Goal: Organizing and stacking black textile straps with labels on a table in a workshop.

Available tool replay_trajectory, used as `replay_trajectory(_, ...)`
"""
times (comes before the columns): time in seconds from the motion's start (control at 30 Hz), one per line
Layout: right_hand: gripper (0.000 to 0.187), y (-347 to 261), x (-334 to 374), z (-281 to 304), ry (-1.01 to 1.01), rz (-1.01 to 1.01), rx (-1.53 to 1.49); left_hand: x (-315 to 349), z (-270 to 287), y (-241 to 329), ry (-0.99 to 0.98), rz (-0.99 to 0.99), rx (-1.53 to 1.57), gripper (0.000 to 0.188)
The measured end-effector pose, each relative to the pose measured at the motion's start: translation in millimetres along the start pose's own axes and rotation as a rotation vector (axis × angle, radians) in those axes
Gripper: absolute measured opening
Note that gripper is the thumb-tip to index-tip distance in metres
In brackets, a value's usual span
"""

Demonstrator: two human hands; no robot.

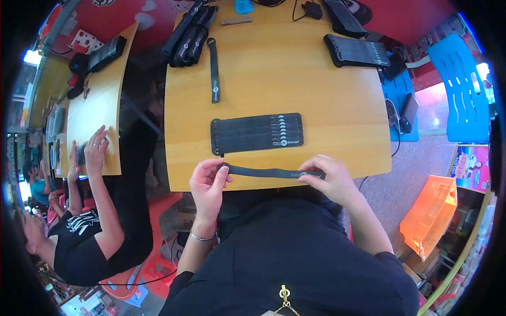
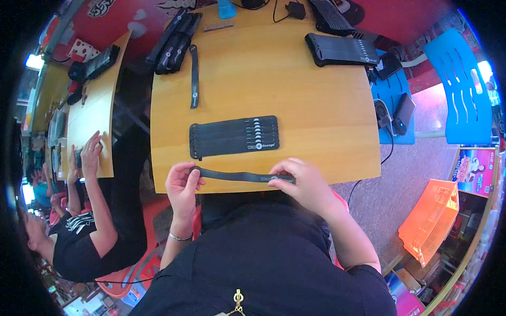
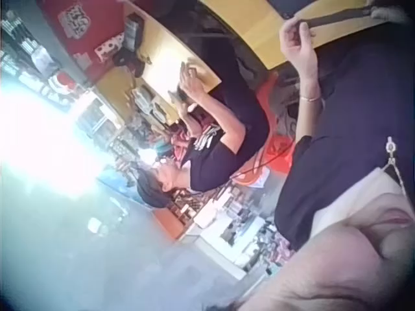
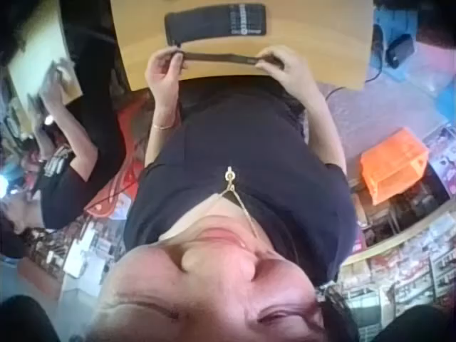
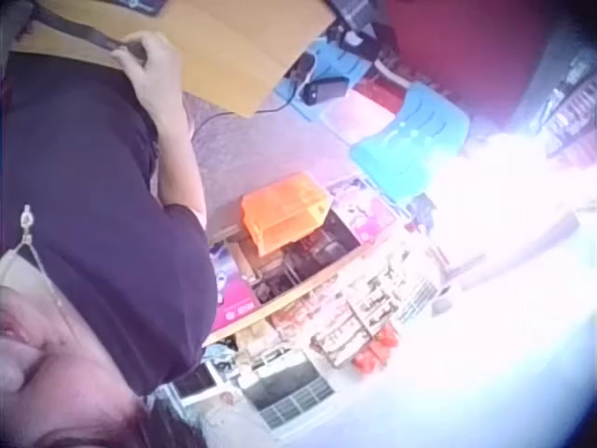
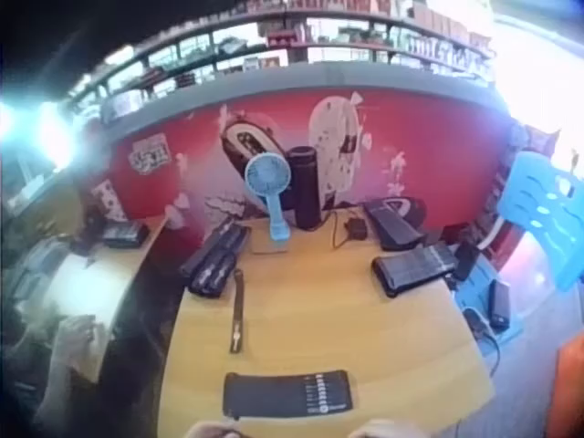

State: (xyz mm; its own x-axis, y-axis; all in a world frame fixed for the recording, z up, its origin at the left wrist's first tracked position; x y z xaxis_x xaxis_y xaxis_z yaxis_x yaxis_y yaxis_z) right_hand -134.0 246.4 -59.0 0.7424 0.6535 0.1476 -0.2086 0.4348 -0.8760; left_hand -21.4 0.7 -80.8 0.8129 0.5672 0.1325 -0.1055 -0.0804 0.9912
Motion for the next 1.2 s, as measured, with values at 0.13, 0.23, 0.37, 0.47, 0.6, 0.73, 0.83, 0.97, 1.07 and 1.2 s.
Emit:
replay_trajectory(0.13, 0.012, 13, -6, -3, 0.074, -0.107, -0.068, 0, 13, -16, 0.023, 0.061, -0.001, 0.015)
replay_trajectory(0.23, 0.011, 27, -9, -8, 0.131, -0.114, -0.169, -3, 16, -21, 0.024, 0.058, 0.009, 0.015)
replay_trajectory(0.37, 0.015, 36, -13, -14, 0.179, -0.174, -0.377, -8, 21, -24, 0.041, 0.092, 0.045, 0.015)
replay_trajectory(0.47, 0.016, 46, -13, -16, 0.177, -0.284, -0.456, -13, 24, -26, 0.058, 0.121, 0.041, 0.015)
replay_trajectory(0.6, 0.014, 45, -18, -14, 0.203, -0.276, -0.450, -16, 25, -30, 0.045, 0.134, 0.012, 0.015)
replay_trajectory(0.73, 0.014, 45, -25, -11, 0.230, -0.274, -0.489, -21, 27, -31, 0.035, 0.059, -0.061, 0.015)
replay_trajectory(0.83, 0.013, 50, -25, -10, 0.221, -0.273, -0.442, -21, 25, -28, 0.055, 0.122, -0.005, 0.017)
replay_trajectory(0.97, 0.014, 41, -28, -11, 0.244, -0.260, -0.498, -21, 27, -33, 0.004, 0.191, 0.171, 0.021)
replay_trajectory(1.07, 0.013, 32, -36, -11, 0.282, -0.235, -0.501, -23, 30, -31, -0.015, 0.325, 0.326, 0.021)
replay_trajectory(1.2, 0.012, 32, -38, -13, 0.230, -0.235, -0.509, -28, 37, -33, -0.066, 0.413, 0.524, 0.021)
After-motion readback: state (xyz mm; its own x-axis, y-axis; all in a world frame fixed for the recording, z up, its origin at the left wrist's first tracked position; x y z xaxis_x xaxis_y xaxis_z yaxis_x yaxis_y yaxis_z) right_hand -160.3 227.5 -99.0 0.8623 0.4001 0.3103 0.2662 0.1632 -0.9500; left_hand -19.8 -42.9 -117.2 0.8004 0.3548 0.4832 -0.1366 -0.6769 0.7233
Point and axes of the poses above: each hand's wrist, its own x-axis away from the middle knuckle, its own z-axis out of the back of the hand, y = z × x, the point moved 4 cm from there along -x, towards the middle knuckle, and after that the axes turned 3 degrees about y, right-handed, at the moved point
